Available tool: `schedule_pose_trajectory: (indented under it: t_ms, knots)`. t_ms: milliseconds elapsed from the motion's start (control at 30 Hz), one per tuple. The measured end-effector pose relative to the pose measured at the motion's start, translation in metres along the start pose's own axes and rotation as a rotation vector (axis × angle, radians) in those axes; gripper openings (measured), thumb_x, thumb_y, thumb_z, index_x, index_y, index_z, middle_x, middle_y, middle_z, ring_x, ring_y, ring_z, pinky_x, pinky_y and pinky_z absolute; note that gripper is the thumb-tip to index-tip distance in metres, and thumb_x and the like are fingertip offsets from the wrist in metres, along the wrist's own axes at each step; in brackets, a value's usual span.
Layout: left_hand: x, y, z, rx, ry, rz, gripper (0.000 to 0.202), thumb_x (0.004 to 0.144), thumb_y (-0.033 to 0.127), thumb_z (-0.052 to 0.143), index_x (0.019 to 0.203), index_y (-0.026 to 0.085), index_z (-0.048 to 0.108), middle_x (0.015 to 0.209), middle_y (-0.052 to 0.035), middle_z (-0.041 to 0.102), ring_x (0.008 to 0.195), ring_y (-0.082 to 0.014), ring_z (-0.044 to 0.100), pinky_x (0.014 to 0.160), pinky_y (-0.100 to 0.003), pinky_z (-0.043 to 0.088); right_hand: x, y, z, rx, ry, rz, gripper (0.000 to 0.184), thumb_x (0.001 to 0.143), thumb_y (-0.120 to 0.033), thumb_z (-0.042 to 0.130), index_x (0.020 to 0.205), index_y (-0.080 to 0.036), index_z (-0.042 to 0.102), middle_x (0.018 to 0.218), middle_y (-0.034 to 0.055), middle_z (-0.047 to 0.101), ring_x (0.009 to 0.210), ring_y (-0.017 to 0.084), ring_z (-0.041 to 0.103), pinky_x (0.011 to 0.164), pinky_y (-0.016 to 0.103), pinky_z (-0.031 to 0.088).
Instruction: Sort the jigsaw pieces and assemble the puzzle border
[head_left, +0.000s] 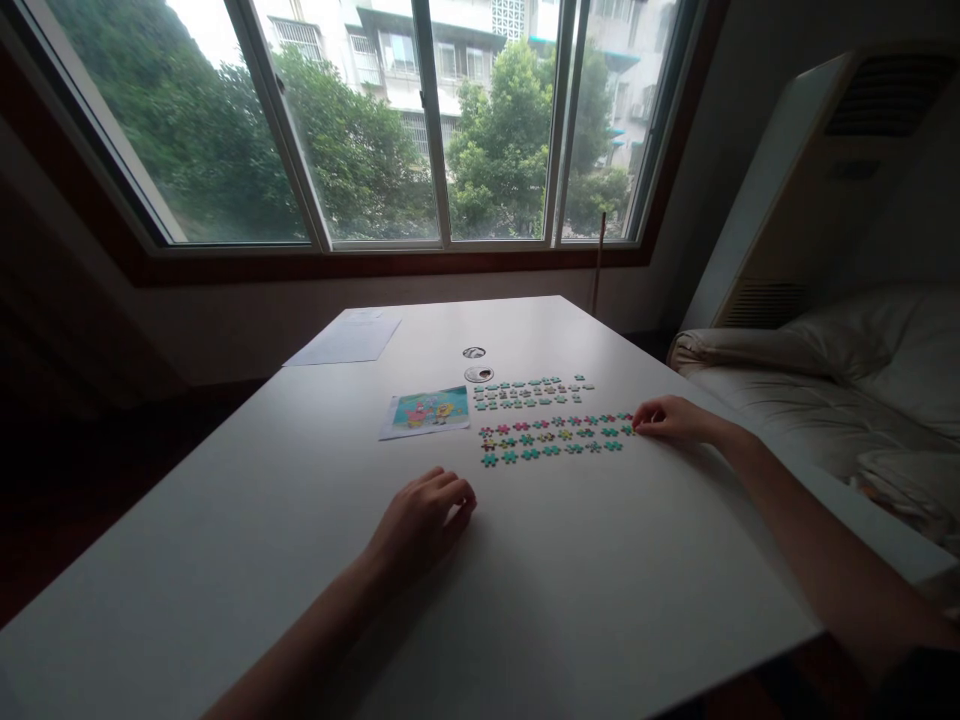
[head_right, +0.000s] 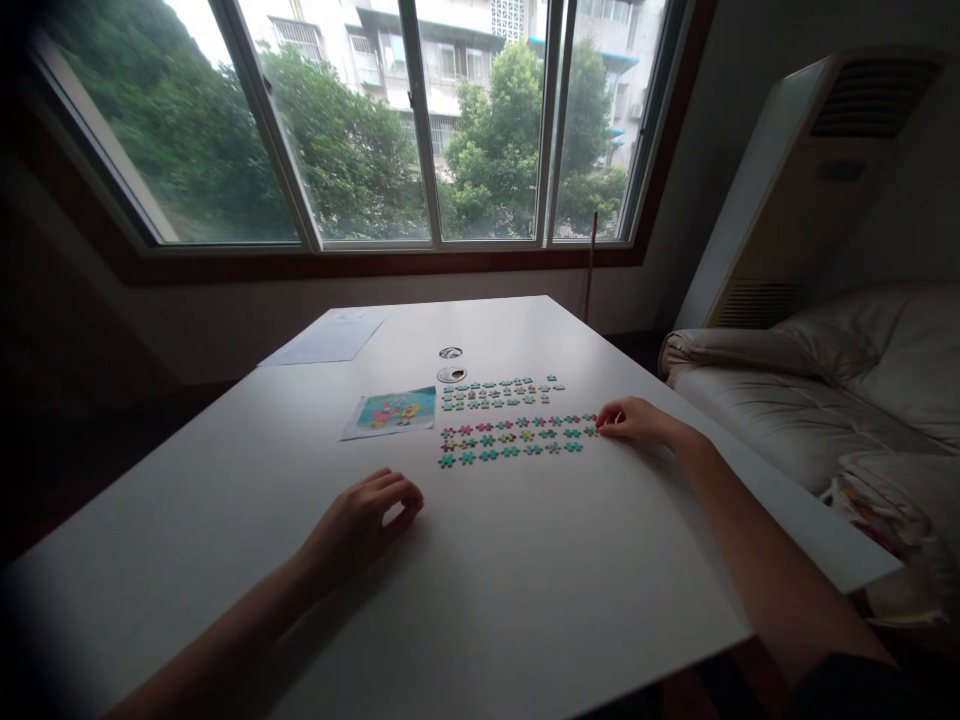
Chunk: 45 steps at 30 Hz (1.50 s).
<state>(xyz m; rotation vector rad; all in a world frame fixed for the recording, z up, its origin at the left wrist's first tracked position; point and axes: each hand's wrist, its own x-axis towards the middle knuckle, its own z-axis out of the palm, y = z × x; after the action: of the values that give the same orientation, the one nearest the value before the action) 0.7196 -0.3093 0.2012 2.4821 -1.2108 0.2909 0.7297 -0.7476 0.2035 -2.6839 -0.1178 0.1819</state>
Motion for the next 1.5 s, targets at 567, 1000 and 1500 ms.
schedule_pose_trajectory:
  t_ms: [567,1000,1500]
  knots:
    - [0.009,-0.060,0.002,0.305,-0.269,-0.539,0.055,0.090,0.044,0.021,0.138,0.017,0.023,0.144,-0.0064,0.020,0.131,-0.0237,0.018,0.101,-0.051,0.020,-0.008,-0.036,0.000,-0.094,0.176,-0.106,0.035,0.078,-0.047,0.047,0.084,-0.018,0.065,0.067,0.0035,0.063,0.062,0.015,0.055,0.058,0.024,0.038]
    - [-0.007,-0.002,-0.006,0.465,-0.362,-0.655,0.058,0.089,0.047,0.024,0.134,0.010,0.031,0.141,-0.0160,0.025,0.126,-0.0347,0.025,0.085,-0.056,0.037,-0.009,-0.025,-0.008,-0.130,0.197,-0.052,0.039,0.077,-0.052,0.047,0.085,-0.019,0.066,0.070,0.0036,0.063,0.064,0.016,0.055,0.060,0.025,0.038]
    - [-0.009,0.026,0.003,0.500,-0.326,-0.585,0.064,0.088,0.049,0.025,0.134,0.004,0.031,0.140,-0.0197,0.027,0.125,-0.0373,0.025,0.085,-0.051,0.038,-0.008,-0.012,-0.009,-0.143,0.188,0.012,0.040,0.076,-0.051,0.046,0.086,-0.019,0.067,0.072,0.0048,0.065,0.064,0.018,0.056,0.057,0.026,0.038]
